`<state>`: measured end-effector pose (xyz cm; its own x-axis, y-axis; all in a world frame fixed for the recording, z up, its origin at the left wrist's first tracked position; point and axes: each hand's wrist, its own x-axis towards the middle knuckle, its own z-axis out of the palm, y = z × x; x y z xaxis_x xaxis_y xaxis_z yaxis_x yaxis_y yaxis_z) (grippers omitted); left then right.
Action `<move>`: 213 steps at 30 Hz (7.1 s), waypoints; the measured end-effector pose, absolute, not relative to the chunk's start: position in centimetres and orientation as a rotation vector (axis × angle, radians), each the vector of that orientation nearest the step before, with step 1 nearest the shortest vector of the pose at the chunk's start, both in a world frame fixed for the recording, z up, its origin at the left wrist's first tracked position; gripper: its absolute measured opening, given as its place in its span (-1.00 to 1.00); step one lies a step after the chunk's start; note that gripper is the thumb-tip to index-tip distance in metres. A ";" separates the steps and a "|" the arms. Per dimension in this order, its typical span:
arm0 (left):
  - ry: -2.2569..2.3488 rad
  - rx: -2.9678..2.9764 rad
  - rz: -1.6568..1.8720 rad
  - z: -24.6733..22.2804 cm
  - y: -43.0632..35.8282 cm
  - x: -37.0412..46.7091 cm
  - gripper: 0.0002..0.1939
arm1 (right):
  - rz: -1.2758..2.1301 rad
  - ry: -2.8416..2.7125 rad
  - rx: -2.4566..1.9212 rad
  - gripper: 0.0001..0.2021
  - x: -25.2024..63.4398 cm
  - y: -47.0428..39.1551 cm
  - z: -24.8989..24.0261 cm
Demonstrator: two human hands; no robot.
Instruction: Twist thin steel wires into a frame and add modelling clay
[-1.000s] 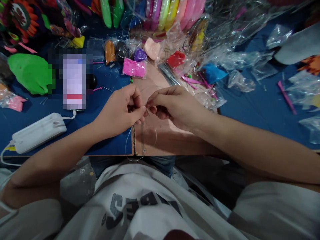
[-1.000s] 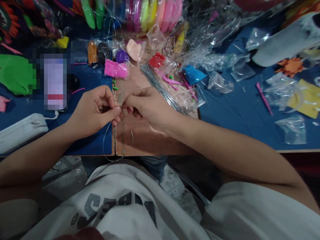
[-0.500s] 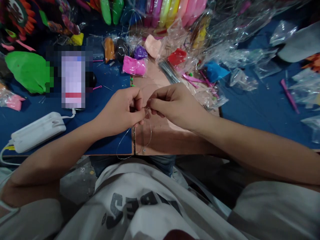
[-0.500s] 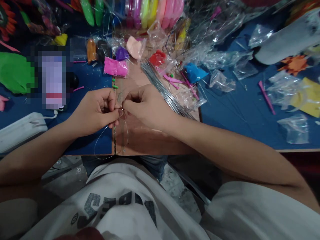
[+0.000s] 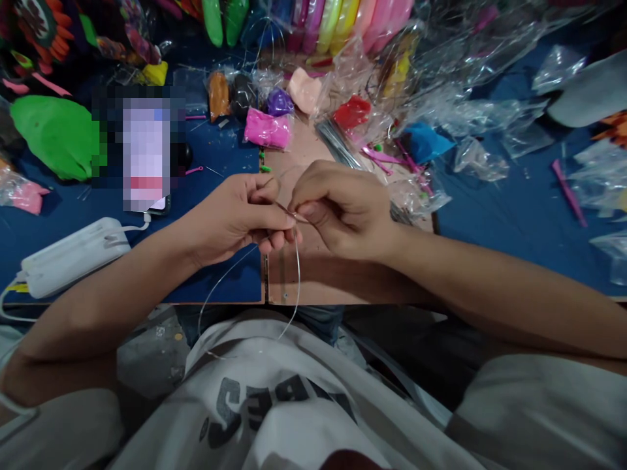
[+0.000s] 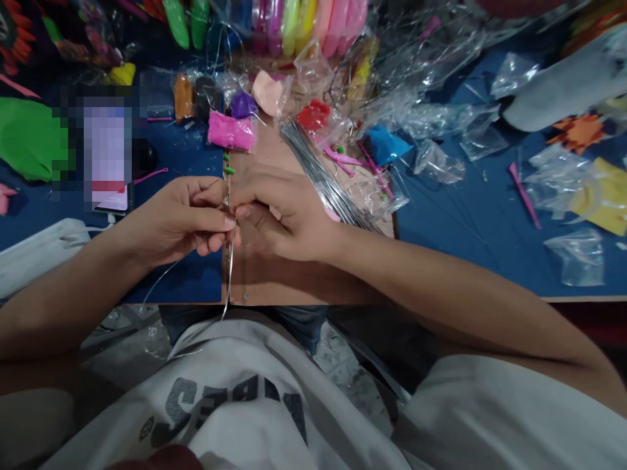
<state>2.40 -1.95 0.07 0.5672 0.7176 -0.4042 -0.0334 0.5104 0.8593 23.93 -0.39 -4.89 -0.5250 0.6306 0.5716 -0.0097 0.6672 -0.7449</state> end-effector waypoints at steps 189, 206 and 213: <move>0.446 0.978 0.271 -2.0 -1.4 -0.6 -0.65 | 0.583 -2.186 -1.332 -0.29 7.4 7.6 -5.2; 0.449 1.163 0.466 -0.6 -1.9 -0.7 -0.63 | 0.657 -1.989 -0.759 -0.55 9.7 10.7 -5.4; 0.252 1.212 0.182 -1.4 -4.2 0.4 -0.68 | -0.042 -2.830 -0.414 -0.31 8.1 4.9 -6.5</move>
